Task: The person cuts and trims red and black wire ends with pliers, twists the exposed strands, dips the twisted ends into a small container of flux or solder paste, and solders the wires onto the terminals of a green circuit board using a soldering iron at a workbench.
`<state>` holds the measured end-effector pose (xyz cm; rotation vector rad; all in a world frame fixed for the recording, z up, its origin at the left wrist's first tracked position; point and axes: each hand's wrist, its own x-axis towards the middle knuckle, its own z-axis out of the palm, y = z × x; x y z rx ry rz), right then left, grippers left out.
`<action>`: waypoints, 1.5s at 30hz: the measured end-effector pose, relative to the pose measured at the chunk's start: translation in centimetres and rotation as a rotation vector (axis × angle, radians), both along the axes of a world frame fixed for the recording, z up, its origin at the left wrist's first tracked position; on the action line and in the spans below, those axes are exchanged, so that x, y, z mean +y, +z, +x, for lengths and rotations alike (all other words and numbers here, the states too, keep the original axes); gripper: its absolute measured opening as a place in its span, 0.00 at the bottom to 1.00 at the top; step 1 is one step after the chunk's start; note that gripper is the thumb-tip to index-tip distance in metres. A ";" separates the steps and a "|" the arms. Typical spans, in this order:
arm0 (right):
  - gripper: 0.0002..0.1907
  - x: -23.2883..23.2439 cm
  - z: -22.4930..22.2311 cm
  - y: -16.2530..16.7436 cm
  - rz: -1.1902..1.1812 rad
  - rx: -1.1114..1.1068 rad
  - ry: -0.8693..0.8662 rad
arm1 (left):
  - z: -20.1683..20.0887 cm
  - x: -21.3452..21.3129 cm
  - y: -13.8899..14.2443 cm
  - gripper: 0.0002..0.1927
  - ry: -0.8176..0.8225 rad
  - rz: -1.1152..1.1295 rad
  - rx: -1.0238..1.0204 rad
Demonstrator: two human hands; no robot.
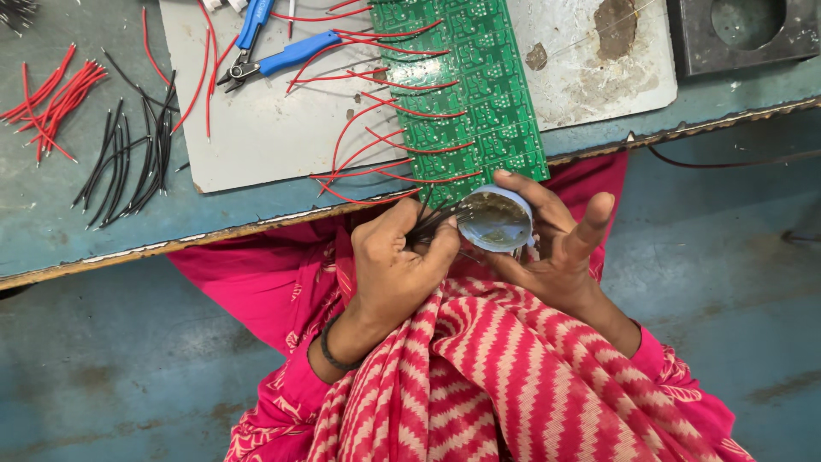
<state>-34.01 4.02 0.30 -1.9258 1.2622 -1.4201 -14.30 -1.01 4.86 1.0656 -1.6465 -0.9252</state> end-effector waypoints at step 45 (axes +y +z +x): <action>0.72 0.5 -1.9 -1.0 -0.076 -0.017 0.110 | 1.2 -1.9 -4.1 0.04 -0.274 0.733 0.517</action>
